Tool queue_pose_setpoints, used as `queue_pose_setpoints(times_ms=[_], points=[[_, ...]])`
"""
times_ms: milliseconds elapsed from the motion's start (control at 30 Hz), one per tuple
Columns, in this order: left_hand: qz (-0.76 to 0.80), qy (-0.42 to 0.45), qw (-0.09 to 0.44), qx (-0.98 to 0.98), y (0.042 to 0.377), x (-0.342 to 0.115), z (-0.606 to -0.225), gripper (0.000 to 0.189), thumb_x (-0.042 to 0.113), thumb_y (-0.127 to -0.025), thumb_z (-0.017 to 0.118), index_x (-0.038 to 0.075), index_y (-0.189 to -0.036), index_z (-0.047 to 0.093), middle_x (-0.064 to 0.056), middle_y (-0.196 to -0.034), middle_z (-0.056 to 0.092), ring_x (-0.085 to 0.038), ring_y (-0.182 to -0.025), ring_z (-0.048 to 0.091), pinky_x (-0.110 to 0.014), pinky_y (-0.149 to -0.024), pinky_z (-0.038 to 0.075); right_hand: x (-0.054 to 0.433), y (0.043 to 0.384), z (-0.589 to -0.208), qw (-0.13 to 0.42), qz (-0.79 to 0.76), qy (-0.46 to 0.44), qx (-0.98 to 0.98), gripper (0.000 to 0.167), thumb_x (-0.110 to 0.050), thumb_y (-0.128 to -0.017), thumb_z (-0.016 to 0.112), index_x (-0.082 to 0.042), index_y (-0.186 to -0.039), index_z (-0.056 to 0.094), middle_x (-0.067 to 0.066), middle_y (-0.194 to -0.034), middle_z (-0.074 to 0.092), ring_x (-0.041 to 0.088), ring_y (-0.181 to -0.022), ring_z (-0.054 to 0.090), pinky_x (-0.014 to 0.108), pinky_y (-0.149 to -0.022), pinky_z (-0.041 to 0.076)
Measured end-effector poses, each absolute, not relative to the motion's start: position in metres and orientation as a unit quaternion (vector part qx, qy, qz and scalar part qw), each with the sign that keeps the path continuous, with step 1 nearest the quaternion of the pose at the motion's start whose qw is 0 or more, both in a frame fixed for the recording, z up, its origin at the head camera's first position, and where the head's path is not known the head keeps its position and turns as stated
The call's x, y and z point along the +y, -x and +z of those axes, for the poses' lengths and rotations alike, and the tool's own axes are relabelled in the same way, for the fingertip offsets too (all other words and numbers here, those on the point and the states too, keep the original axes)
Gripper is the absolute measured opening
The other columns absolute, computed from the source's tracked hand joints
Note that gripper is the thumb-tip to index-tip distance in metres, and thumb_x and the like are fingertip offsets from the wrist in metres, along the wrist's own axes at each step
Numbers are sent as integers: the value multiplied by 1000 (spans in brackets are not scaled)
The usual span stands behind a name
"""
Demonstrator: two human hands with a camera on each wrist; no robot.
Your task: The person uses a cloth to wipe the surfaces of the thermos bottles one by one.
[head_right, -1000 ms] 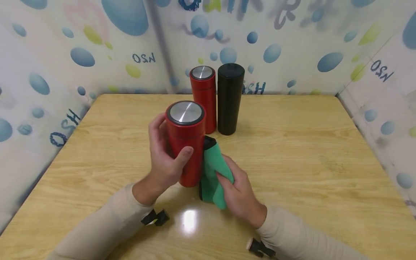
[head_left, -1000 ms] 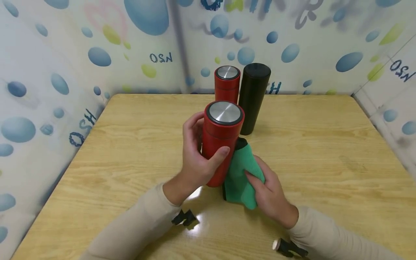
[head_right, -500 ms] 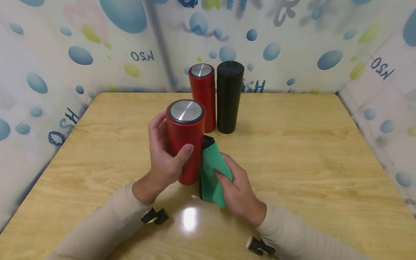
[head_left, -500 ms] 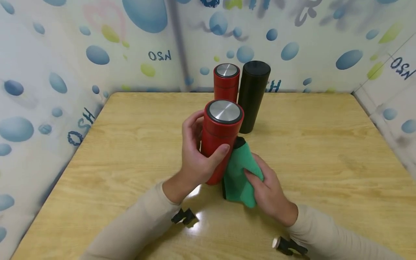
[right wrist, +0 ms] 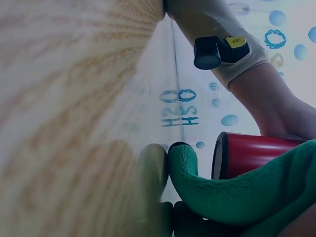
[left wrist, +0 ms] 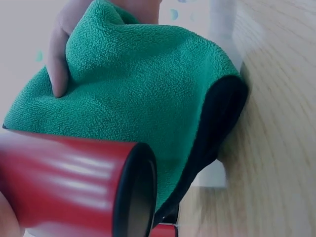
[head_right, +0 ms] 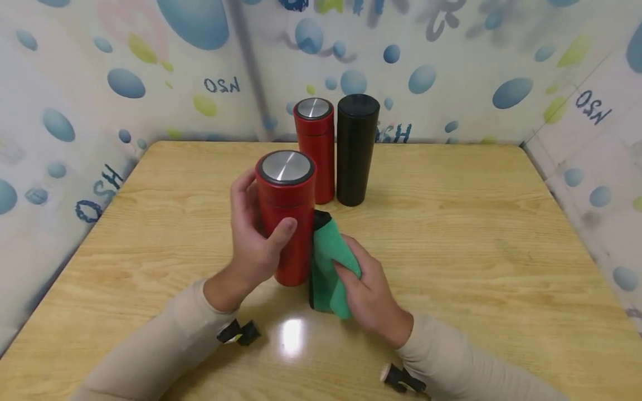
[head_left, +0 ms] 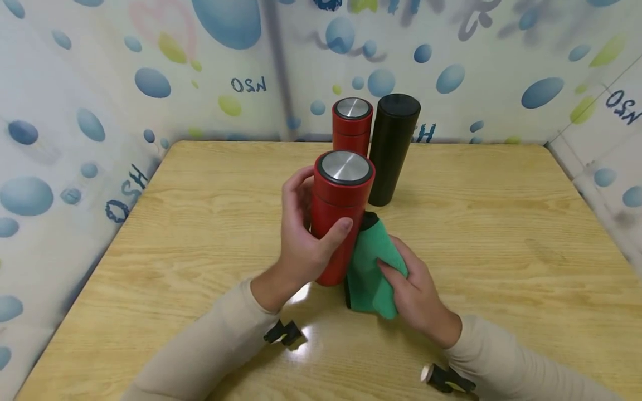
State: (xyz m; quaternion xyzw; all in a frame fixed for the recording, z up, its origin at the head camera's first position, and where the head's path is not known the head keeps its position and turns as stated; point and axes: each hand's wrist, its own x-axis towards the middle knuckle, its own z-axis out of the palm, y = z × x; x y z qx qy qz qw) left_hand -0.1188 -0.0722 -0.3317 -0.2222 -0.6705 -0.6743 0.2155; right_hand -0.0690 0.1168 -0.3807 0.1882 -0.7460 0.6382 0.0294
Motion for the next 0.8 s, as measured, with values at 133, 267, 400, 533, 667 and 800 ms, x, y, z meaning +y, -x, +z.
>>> queue_pose_setpoints(times_ms=[133,267,400,533,667,800], points=[[-677,216,214,-670,118,-74,-332,93,64,-85,66,2,-144,28,-17,-129,54,-25,-119,56,-39,-96,54,117,69,-382,27,641,-196,-742,37,3,-100,48,0,-136,54,-9,-121,63,6,-106,63,20,-90,53],[-679,218,214,-668,118,-74,-331,92,62,-86,66,3,-144,29,-18,-130,54,-26,-118,56,-38,-96,54,117,69,-383,23,644,-200,-738,37,2,-101,47,-2,-137,54,-8,-122,62,7,-107,63,20,-90,53],[-678,215,208,-671,119,-75,-329,91,63,-86,65,4,-145,30,-18,-131,53,-23,-120,55,-38,-96,54,117,70,-382,18,648,-199,-735,36,1,-102,46,-2,-137,53,-8,-122,63,7,-106,63,21,-89,54],[-676,205,213,-675,119,-75,-329,94,67,-84,64,3,-145,31,-18,-131,54,-21,-119,56,-36,-95,55,118,69,-382,8,649,-196,-735,37,1,-101,46,1,-138,52,-11,-122,62,6,-105,63,22,-88,54],[-675,210,217,-673,121,-75,-328,94,67,-85,64,2,-145,31,-18,-131,54,-23,-119,56,-38,-96,55,118,70,-381,7,648,-192,-737,37,0,-102,46,-1,-138,52,-10,-121,63,7,-105,64,22,-88,54],[-675,212,213,-674,121,-74,-329,96,68,-84,63,1,-145,31,-17,-131,55,-24,-120,56,-38,-96,55,118,70,-381,10,649,-193,-736,36,0,-102,46,1,-137,52,-10,-121,63,7,-106,64,22,-88,55]])
